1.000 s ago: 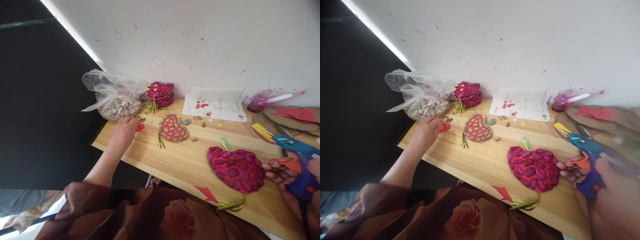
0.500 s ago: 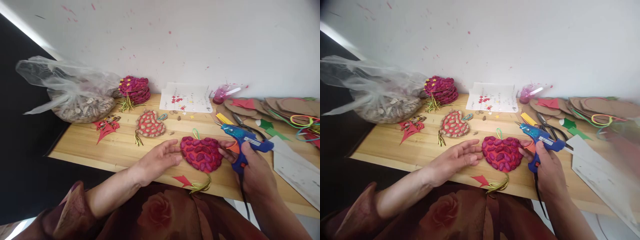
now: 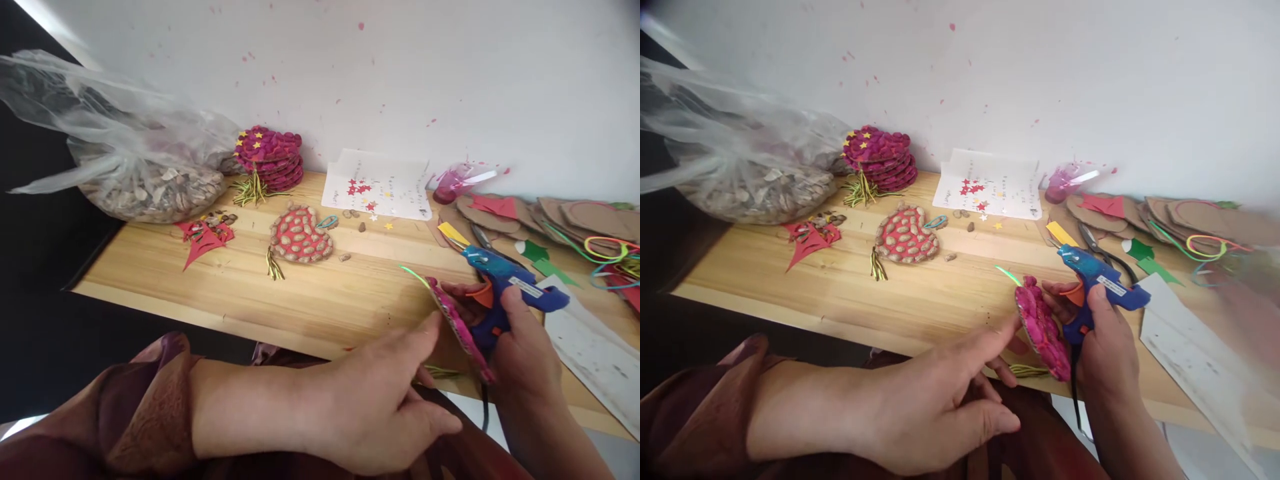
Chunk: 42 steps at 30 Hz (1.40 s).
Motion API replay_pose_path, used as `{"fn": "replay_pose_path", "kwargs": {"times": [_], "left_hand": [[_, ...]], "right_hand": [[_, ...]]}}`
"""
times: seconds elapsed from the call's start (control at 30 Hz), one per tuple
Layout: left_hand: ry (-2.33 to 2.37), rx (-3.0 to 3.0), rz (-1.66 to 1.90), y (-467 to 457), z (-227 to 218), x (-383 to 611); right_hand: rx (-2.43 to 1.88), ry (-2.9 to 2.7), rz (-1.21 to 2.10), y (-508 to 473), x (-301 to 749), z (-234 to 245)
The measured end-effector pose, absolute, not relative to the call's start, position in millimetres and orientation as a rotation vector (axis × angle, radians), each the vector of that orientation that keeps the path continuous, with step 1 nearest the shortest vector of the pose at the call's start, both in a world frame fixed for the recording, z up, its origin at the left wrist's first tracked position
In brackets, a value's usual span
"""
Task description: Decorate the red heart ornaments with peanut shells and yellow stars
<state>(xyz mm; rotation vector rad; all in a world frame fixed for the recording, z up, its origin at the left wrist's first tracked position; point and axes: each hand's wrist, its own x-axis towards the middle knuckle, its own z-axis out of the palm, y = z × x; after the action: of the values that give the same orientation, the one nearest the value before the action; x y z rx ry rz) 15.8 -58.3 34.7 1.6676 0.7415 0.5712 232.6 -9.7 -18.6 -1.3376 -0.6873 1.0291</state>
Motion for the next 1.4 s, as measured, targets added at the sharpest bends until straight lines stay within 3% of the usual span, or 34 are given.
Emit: {"fn": "replay_pose_path", "kwargs": {"times": [0.47,0.77,1.13,1.27,1.4], "left_hand": [[1.230,2.167,0.784,-39.3,-9.8,-46.7],[0.712,2.441,0.529,-37.6,-14.0,-37.1],[0.674,2.441,0.525,-45.6,-15.2,-31.6],[0.901,2.386,0.659,-42.1,-7.8,-57.3],[1.497,2.428,0.932,-25.6,11.0,-124.9]], "right_hand": [[-1.346,-0.813,0.967,-9.8,231.6,-28.3],[-1.354,-0.837,0.930,-12.2,226.7,-25.6],[-1.388,-0.839,0.948,-14.0,225.6,-25.5],[-1.414,-0.793,0.982,-15.1,223.9,-21.9],[-1.460,-0.711,1.045,-14.9,231.9,-22.3]]}}
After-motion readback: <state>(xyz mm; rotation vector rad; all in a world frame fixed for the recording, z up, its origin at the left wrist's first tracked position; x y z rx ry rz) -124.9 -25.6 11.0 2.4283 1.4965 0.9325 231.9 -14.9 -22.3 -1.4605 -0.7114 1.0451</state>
